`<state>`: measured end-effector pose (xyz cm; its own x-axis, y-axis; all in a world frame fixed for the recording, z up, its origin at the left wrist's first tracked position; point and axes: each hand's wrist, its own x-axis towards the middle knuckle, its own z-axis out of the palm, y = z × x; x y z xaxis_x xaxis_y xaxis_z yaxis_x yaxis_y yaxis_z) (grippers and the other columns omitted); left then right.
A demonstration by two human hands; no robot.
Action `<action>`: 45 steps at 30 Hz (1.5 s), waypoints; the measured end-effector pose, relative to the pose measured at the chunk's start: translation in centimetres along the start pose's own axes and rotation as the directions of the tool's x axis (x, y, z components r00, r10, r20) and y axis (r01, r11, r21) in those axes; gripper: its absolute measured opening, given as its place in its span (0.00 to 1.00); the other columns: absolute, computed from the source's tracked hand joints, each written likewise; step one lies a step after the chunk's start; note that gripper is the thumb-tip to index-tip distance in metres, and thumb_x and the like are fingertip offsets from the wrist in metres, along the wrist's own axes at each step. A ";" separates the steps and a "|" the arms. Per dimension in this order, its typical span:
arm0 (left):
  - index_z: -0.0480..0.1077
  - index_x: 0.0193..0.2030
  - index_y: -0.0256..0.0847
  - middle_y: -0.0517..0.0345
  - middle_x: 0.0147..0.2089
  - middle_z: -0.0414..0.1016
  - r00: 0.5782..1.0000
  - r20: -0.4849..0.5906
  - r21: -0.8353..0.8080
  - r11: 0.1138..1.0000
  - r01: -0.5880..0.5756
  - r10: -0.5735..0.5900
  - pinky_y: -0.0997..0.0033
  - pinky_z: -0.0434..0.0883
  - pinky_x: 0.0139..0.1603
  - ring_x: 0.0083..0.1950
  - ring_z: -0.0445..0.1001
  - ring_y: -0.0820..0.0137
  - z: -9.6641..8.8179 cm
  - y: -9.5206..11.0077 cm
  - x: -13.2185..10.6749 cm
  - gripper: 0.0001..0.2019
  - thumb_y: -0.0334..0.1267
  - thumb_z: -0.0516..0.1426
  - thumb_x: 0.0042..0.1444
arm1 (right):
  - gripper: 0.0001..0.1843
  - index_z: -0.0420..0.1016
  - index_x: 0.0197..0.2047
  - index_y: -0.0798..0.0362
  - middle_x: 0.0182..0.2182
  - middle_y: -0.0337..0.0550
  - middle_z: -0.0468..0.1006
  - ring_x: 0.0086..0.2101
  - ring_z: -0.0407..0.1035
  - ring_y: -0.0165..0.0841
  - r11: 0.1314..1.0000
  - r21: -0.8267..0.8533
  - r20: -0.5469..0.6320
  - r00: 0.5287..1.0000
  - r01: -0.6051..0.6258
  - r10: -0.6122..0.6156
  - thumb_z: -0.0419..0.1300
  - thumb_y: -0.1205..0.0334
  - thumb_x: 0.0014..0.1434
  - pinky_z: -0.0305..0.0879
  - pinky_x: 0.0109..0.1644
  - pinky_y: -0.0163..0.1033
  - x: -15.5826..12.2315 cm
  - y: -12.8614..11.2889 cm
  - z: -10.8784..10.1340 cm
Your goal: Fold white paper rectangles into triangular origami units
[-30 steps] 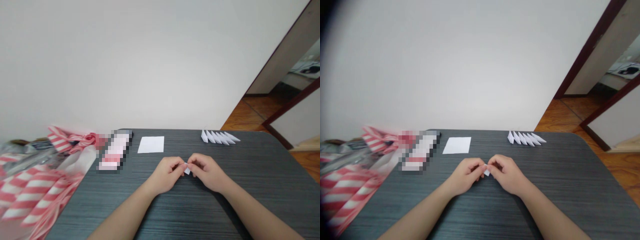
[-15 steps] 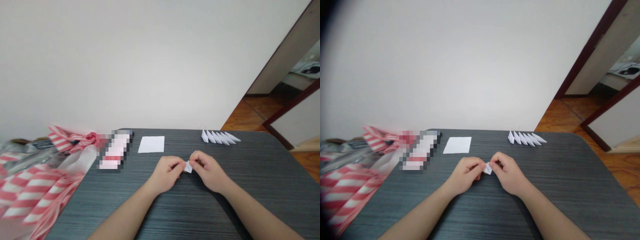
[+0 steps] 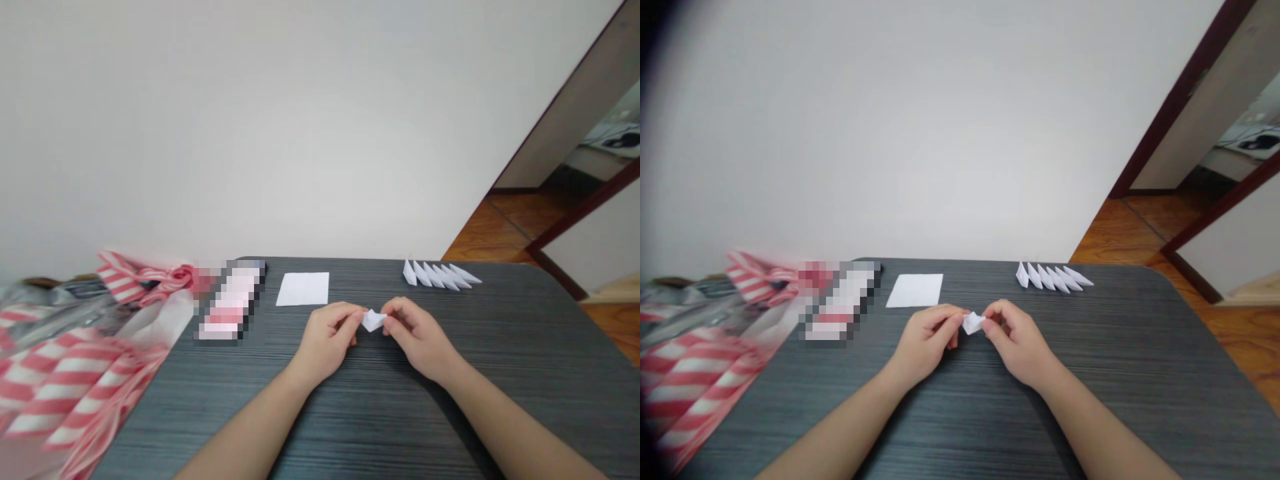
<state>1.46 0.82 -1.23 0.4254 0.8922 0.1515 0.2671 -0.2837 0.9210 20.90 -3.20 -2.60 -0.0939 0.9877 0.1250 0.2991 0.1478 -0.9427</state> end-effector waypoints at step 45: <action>0.71 0.29 0.36 0.62 0.19 0.68 0.961 0.230 -0.114 0.977 0.182 -0.152 0.79 0.61 0.24 0.21 0.64 0.76 -0.2 1.1 -0.2 0.14 0.42 0.54 0.62 | 0.08 0.75 0.31 0.54 0.21 0.36 0.73 0.23 0.64 0.28 0.997 -0.050 0.137 0.988 -0.065 0.071 0.60 0.62 0.61 0.59 0.28 0.33 0.2 -1.2 -0.3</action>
<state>1.48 0.39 -0.13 0.5668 0.8202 -0.0771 0.2401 -0.0750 0.9678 20.85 -3.19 -1.36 -0.2017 0.9793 0.0140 0.3515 0.0857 -0.9322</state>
